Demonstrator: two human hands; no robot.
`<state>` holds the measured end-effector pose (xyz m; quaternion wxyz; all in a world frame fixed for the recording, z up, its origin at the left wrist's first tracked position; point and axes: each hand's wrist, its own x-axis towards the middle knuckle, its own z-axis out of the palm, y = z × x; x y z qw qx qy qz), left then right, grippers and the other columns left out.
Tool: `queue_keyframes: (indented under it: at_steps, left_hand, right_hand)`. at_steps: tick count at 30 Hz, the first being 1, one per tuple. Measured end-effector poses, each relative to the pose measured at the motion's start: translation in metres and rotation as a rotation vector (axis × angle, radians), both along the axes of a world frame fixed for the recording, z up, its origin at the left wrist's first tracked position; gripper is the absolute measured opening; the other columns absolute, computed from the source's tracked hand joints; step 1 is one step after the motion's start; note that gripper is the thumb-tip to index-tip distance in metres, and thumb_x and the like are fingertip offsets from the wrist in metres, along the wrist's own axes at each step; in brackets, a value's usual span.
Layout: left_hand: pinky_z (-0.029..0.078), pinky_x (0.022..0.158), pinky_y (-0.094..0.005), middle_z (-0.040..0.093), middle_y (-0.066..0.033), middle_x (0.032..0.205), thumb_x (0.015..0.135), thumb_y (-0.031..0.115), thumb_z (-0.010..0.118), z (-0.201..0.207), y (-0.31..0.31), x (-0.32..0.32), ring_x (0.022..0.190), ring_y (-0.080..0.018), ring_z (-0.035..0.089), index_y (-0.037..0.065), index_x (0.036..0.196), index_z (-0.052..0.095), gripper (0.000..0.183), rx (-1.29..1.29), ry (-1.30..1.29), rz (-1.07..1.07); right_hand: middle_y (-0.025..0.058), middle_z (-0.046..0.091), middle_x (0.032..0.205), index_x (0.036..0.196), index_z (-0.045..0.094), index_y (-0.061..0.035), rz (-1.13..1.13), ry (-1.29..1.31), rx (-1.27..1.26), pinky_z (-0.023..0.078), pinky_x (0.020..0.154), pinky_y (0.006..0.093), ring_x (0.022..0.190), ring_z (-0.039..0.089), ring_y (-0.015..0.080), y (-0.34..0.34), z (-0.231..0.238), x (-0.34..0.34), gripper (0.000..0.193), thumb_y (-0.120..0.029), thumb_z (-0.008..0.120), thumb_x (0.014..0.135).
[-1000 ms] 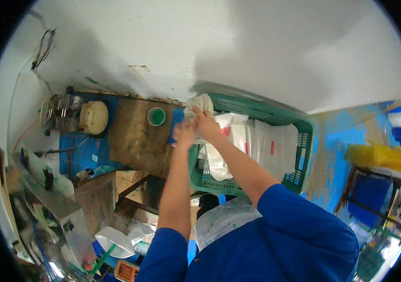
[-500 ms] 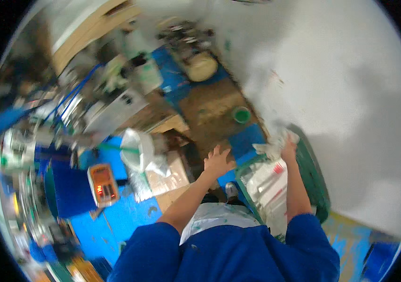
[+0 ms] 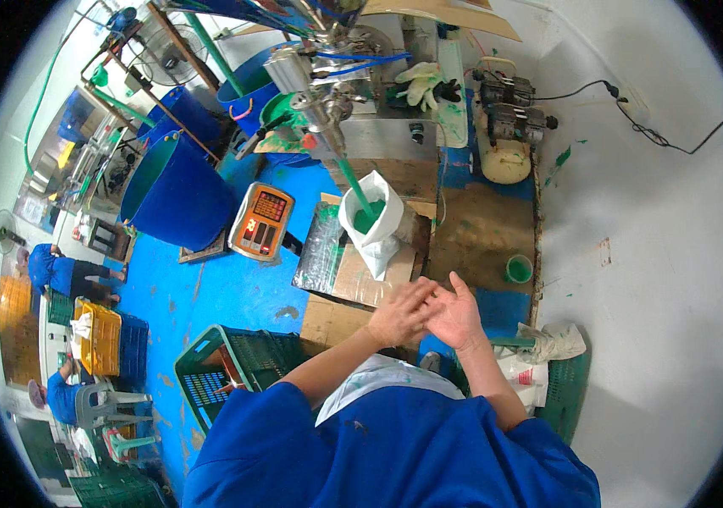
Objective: The person scoops green powder from a large blue bin into white bags using a green scoop, places each filled bag into a green crate, and moves the crate to a stack. The person repeats this cycle multiple times.
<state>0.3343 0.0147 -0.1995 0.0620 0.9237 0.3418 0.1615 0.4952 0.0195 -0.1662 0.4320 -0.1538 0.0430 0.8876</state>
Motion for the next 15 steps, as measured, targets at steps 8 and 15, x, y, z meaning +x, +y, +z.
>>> queue_keyframes:
  at_steps: [8,15]
  left_hand:
    - [0.034,0.093,-0.0484,0.045,-0.0159,0.122,0.081,0.042,0.058,-0.056,-0.008,-0.021,0.11,-0.0291,0.044,0.011,0.125,0.043,0.055,-1.734,-1.478,0.644]
    - [0.037,0.092,-0.0389,0.045,-0.0098,0.125,0.088,0.04,0.048,0.048,0.029,0.019,0.111,-0.0264,0.045,0.014,0.122,0.047,0.043,-1.678,-1.687,0.927]
  right_hand:
    - [0.0137,0.041,0.134,0.126,0.047,-0.0075,-0.401,-1.419,1.561,0.02,0.106,0.0485,0.126,0.034,0.0309,-0.005,0.03,-0.034,0.049,-0.035,0.048,0.086]
    - [0.0154,0.05,0.124,0.122,0.05,-0.0063,-0.259,-1.925,1.305,0.023,0.104,0.0477,0.122,0.038,0.0352,-0.016,-0.06,-0.027,0.055,-0.047,0.046,0.085]
